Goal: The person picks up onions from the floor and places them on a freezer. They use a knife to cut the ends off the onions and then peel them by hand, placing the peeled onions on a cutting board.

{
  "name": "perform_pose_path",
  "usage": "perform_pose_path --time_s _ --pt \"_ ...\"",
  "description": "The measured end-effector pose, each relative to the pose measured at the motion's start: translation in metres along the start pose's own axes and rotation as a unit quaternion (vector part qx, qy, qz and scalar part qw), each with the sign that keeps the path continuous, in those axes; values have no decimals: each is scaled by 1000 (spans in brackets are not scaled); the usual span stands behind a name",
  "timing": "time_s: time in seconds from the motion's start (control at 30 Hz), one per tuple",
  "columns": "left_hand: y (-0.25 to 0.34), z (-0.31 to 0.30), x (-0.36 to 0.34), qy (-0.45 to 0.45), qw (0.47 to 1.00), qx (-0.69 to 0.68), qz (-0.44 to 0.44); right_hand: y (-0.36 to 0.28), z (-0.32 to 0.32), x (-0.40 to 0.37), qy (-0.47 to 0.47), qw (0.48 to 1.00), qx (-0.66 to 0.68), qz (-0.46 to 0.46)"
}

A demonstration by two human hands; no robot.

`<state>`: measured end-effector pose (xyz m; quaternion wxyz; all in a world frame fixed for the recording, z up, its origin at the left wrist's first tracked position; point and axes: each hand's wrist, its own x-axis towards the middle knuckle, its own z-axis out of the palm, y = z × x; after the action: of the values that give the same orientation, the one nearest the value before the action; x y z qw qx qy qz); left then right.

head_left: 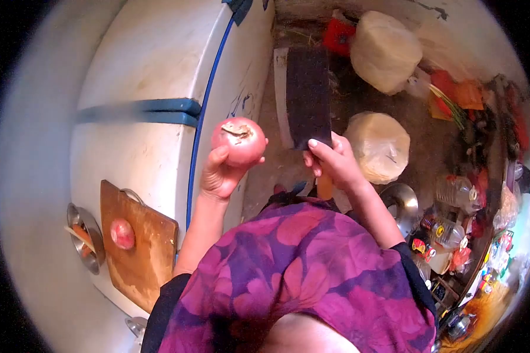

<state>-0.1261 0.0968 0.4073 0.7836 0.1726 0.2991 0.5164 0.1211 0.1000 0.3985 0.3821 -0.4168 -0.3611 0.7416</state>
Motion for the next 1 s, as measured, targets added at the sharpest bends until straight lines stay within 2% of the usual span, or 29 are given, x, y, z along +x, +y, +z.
perform_pose_path --time_s 0.03,0.07,0.1,0.13,0.23,0.3,0.47,0.77,0.83,0.9,0.97,1.0 --pt "-2 -1 0 -12 1000 1 6 0 1 -4 15 987 -134 -89" --pt "-4 0 2 -27 1000 2 11 -4 4 -11 31 948 -263 -178" --pt "-4 1 3 -41 999 4 17 -4 6 -9 30 874 -371 -313" --pt "-5 2 0 -29 999 4 12 -5 8 -8 66 766 -463 -441" --pt "-18 -28 -2 -50 996 49 60 -21 27 -29 41 671 -611 -417" --pt "-20 -35 -9 -50 994 54 79 -15 31 -29 46 620 -629 -467" --pt "-23 -35 -16 -51 992 69 95 -14 33 -29 41 600 -649 -465" --pt "-29 -27 -9 -46 991 84 89 -2 25 -26 52 607 -655 -447" --pt "-30 -15 -6 -43 993 78 80 2 18 -24 73 610 -667 -421" --pt "-27 3 -3 -44 994 71 66 9 9 -22 97 637 -668 -372" --pt "-17 24 3 -83 995 49 36 13 6 -24 103 636 -664 -379" --pt "-18 16 5 -138 986 72 57 13 7 -25 100 627 -668 -388"
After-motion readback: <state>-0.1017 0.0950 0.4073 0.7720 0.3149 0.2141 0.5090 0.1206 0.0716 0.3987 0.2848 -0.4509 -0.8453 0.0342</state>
